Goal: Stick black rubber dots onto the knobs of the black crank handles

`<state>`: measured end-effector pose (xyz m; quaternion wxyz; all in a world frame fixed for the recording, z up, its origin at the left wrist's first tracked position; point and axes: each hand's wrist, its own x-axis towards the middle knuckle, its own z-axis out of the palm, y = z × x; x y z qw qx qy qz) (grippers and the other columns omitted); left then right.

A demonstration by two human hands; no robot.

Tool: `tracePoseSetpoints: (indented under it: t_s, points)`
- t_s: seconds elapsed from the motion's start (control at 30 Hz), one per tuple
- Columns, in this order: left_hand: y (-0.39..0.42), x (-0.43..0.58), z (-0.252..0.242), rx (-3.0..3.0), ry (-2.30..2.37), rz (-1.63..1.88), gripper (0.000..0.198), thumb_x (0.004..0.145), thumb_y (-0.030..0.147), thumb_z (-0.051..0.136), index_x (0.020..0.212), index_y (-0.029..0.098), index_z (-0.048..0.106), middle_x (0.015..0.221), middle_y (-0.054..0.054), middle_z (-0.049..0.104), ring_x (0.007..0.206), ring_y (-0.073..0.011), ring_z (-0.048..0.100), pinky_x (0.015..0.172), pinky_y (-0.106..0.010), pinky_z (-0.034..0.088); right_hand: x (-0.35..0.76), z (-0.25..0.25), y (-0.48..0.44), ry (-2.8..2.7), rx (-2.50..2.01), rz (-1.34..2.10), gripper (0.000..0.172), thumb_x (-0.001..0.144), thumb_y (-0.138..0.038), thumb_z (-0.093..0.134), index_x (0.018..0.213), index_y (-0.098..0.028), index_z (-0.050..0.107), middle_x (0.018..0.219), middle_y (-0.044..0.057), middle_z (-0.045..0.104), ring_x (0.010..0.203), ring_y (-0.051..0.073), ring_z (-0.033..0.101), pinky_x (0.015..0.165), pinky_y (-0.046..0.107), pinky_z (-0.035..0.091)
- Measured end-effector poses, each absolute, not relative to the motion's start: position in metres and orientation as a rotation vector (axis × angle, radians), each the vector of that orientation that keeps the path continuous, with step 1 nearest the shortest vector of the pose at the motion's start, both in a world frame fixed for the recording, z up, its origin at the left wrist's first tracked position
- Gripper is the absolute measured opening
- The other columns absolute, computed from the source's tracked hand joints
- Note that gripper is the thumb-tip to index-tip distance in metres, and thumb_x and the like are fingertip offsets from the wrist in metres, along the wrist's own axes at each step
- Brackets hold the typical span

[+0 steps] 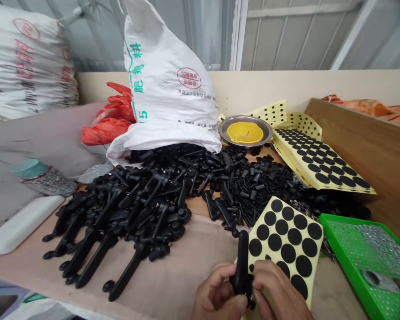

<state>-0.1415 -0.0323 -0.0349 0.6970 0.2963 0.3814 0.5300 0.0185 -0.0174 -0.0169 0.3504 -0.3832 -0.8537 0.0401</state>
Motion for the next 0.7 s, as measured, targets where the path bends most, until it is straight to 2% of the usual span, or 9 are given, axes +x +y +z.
tracePoseSetpoints:
  t_s: [0.1, 0.3, 0.47, 0.7]
  points:
    - [-0.032, -0.140, -0.034, 0.624, 0.816, 1.189, 0.037, 0.058, 0.035, 0.082, 0.091, 0.022, 0.070, 0.102, -0.006, 0.057, 0.076, -0.0196, 0.061, 0.066, -0.030, 0.048, 0.020, -0.018, -0.019, -2.197, -0.996, 0.140, 0.017, 0.080, -0.006, 0.047, 0.092, -0.018, 0.049, 0.083, 0.007, 0.060, 0.077, 0.013, 0.064, 0.064, 0.020, 0.054]
    - [-0.031, -0.137, -0.030, 0.543, 0.764, 1.185, 0.035, 0.058, 0.029, 0.082, 0.090, 0.022, 0.072, 0.100, -0.005, 0.058, 0.069, -0.0145, 0.060, 0.062, -0.025, 0.046, 0.026, -0.024, -0.022, -2.129, -1.092, -0.057, 0.024, 0.083, -0.016, 0.052, 0.107, -0.016, 0.049, 0.102, 0.013, 0.061, 0.091, 0.017, 0.065, 0.072, 0.021, 0.055]
    - [-0.033, -0.136, -0.035, 0.565, 0.780, 1.224, 0.033, 0.058, 0.029, 0.082, 0.089, 0.023, 0.072, 0.100, -0.004, 0.057, 0.072, -0.0152, 0.060, 0.060, -0.024, 0.045, 0.023, -0.015, -0.020, -2.199, -1.053, 0.049, 0.019, 0.085, -0.012, 0.048, 0.102, -0.017, 0.052, 0.097, 0.011, 0.063, 0.089, 0.016, 0.066, 0.072, 0.021, 0.056]
    - [-0.037, -0.134, -0.042, 0.648, 0.835, 1.242, 0.034, 0.060, 0.034, 0.081, 0.091, 0.025, 0.071, 0.099, -0.003, 0.055, 0.065, -0.0091, 0.055, 0.062, -0.022, 0.044, 0.026, -0.020, -0.019, -2.227, -0.949, -0.380, 0.018, 0.082, -0.014, 0.051, 0.099, -0.014, 0.056, 0.084, 0.013, 0.070, 0.078, 0.022, 0.069, 0.070, 0.036, 0.059]
